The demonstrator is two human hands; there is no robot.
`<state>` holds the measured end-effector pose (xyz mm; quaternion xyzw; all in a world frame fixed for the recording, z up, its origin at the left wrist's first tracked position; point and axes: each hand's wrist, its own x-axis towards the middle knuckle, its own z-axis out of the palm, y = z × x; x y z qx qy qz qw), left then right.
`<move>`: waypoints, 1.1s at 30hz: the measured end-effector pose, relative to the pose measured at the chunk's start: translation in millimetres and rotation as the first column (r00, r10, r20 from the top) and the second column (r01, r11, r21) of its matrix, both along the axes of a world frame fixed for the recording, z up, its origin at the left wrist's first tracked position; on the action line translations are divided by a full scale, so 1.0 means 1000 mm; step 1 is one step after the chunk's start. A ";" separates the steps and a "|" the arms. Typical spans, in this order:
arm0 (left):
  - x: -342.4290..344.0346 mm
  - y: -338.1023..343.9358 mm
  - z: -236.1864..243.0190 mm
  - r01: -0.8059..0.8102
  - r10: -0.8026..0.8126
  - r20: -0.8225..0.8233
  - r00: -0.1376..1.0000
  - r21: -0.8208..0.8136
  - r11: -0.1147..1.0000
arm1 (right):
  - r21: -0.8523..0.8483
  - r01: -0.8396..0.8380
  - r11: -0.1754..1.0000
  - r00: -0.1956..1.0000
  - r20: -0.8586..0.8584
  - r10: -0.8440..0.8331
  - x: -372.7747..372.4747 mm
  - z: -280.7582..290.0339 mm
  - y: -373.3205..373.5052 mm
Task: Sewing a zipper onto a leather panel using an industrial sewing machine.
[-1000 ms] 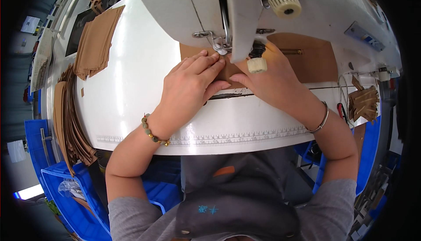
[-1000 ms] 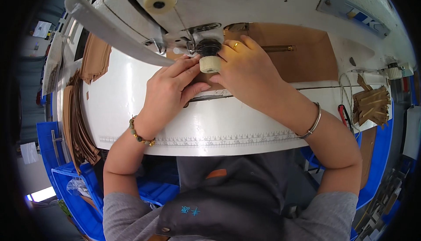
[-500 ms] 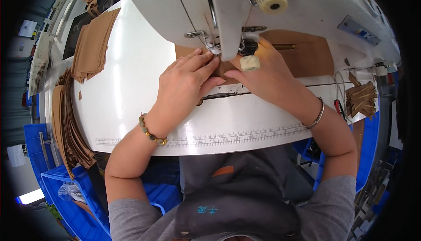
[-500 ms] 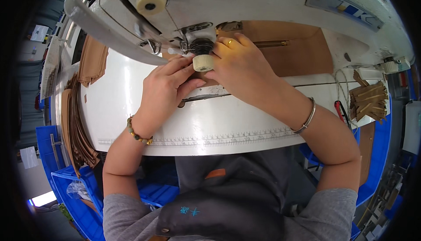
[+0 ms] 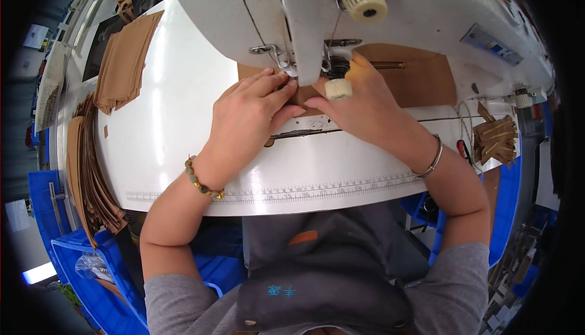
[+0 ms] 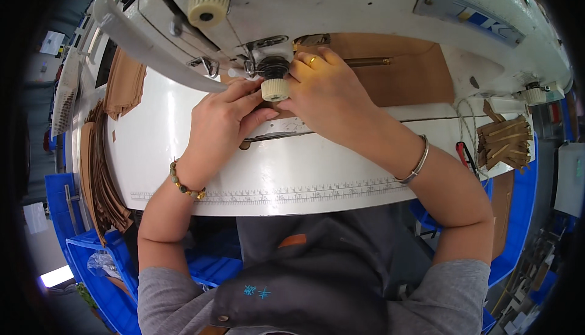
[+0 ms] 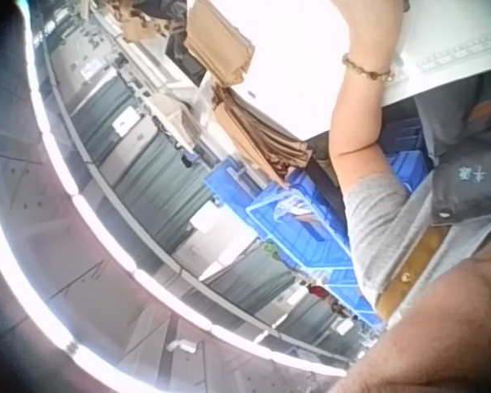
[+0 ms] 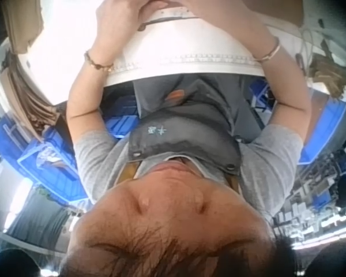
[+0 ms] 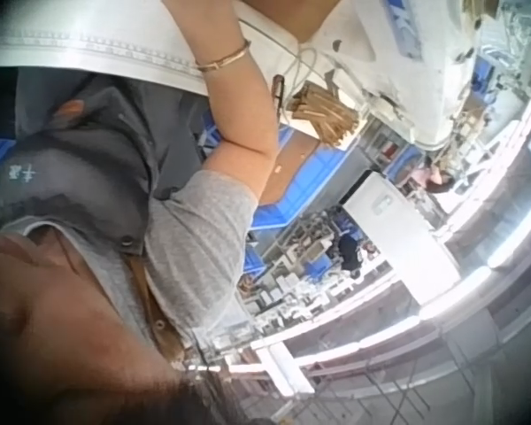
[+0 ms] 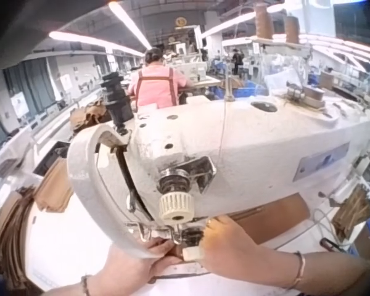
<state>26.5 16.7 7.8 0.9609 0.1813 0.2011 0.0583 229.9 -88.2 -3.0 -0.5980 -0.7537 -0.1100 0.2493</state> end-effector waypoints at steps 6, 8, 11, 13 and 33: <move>0.000 0.002 -0.001 0.005 -0.006 0.020 1.000 0.059 0.998 | -0.028 -0.013 1.000 1.000 0.021 0.014 0.002 0.002 -0.001; 0.000 0.002 -0.002 0.001 -0.004 0.029 1.000 0.080 0.997 | -0.049 -0.021 0.999 1.000 -0.001 0.021 0.003 0.003 -0.002; -0.003 0.001 -0.002 0.005 -0.009 0.041 0.999 0.099 0.995 | -0.045 -0.001 0.999 1.000 0.017 0.002 -0.001 0.007 -0.002; -0.006 -0.002 -0.001 0.010 -0.016 0.052 0.999 0.112 0.994 | -0.086 0.002 0.996 0.996 0.094 0.006 -0.007 0.014 -0.006; -0.023 -0.002 0.011 0.093 -0.086 0.038 0.996 -0.279 0.956 | -0.115 -0.044 0.992 0.998 -0.042 0.040 -0.011 0.007 -0.028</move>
